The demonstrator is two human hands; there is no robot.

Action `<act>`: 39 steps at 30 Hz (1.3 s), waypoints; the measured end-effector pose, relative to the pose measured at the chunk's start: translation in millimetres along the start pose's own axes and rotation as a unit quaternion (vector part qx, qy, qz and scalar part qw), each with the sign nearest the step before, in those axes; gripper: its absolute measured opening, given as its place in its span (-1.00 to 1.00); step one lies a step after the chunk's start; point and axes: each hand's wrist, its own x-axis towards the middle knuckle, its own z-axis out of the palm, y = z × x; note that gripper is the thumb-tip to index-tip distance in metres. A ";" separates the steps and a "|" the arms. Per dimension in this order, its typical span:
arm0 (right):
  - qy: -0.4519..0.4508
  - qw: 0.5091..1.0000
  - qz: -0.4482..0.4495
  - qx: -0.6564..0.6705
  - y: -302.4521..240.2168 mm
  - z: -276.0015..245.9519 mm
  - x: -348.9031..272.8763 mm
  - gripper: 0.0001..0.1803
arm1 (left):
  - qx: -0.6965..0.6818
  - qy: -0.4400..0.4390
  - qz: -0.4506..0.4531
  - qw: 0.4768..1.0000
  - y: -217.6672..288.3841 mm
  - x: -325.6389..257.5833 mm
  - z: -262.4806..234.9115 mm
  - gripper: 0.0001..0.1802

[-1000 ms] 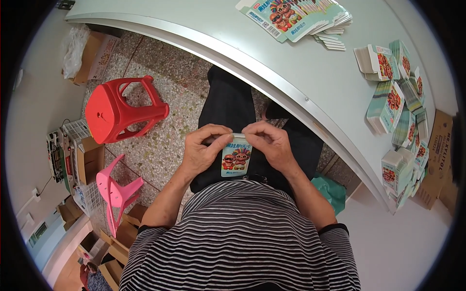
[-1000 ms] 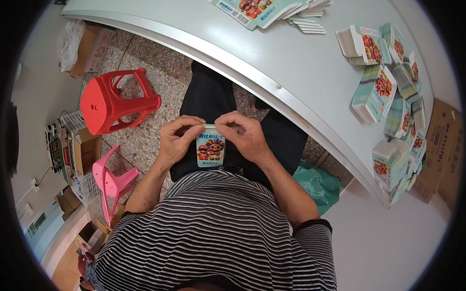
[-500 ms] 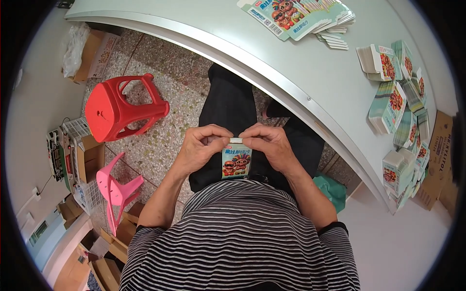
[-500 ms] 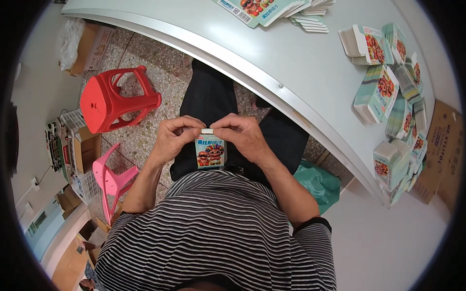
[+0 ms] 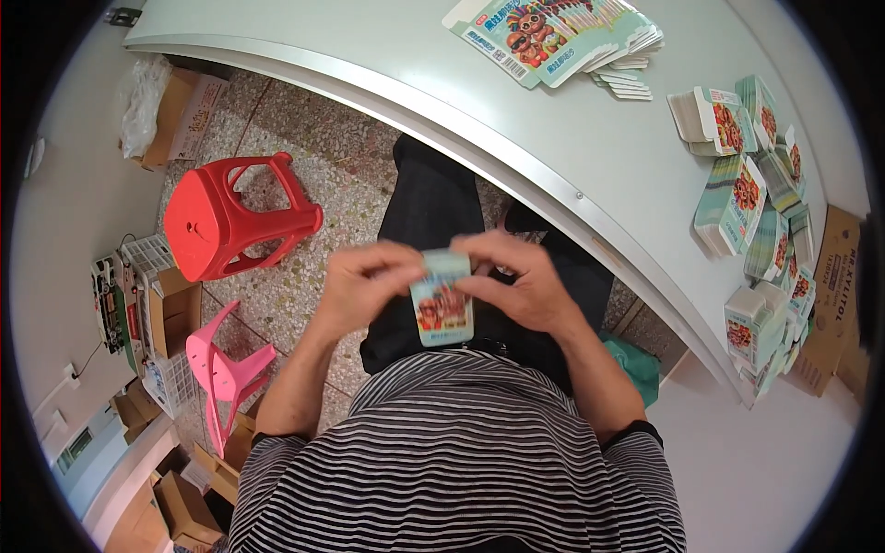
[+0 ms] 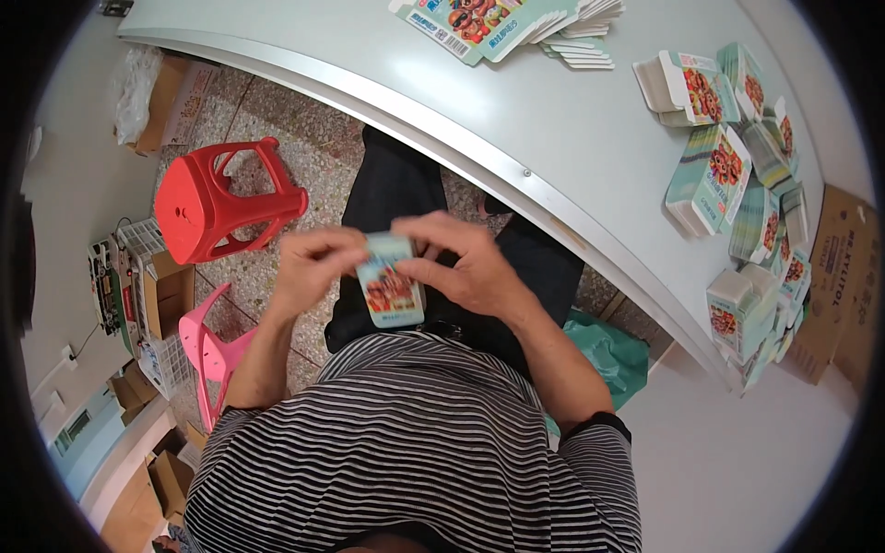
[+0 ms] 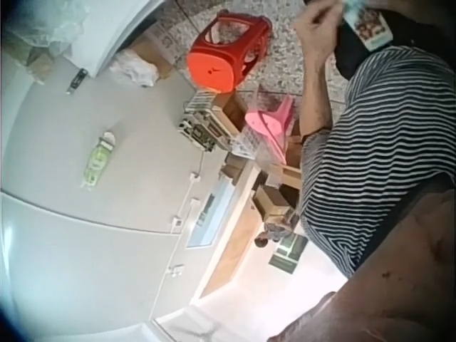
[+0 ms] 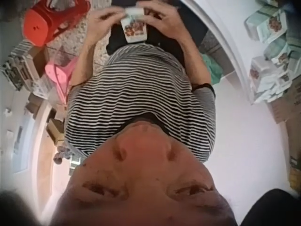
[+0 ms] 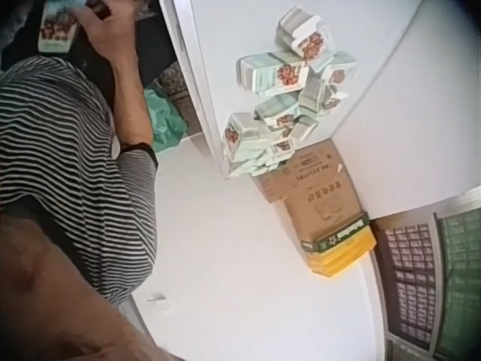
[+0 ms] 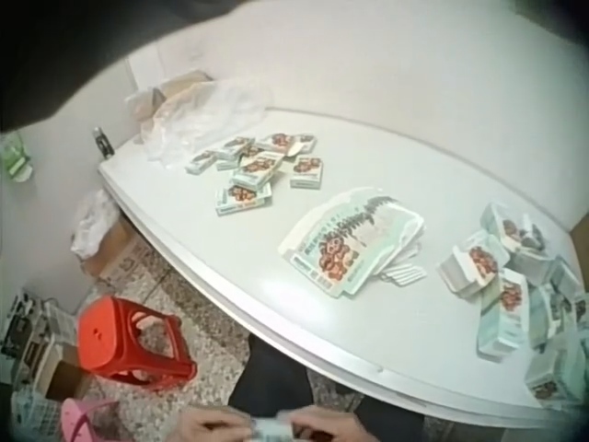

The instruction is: Packaging small white bottles and product packets into boxes in a workshop environment.

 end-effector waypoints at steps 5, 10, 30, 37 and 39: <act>0.228 0.942 -0.081 -0.232 -70.7 -48.4 47.1 -0.57 | -0.147 0.279 0.211 0.925 95.1 101.3 -37.5 -0.51; 0.287 0.764 -0.204 -0.540 -72.7 -99.9 135.0 -0.41 | -0.127 0.221 0.116 0.960 138.3 175.1 -17.4 -0.19; 0.132 0.948 0.064 0.282 -44.4 -44.2 94.9 -0.82 | -0.376 -0.068 0.189 0.905 76.6 111.5 33.2 -0.08; 0.111 0.971 0.048 0.204 -48.3 -9.8 58.7 -0.54 | -0.370 -0.155 0.141 0.905 59.1 106.5 34.8 0.07; 0.071 0.990 0.006 0.120 -48.0 -8.0 51.4 -0.50 | -0.324 -0.124 0.131 0.929 55.6 107.2 32.3 0.03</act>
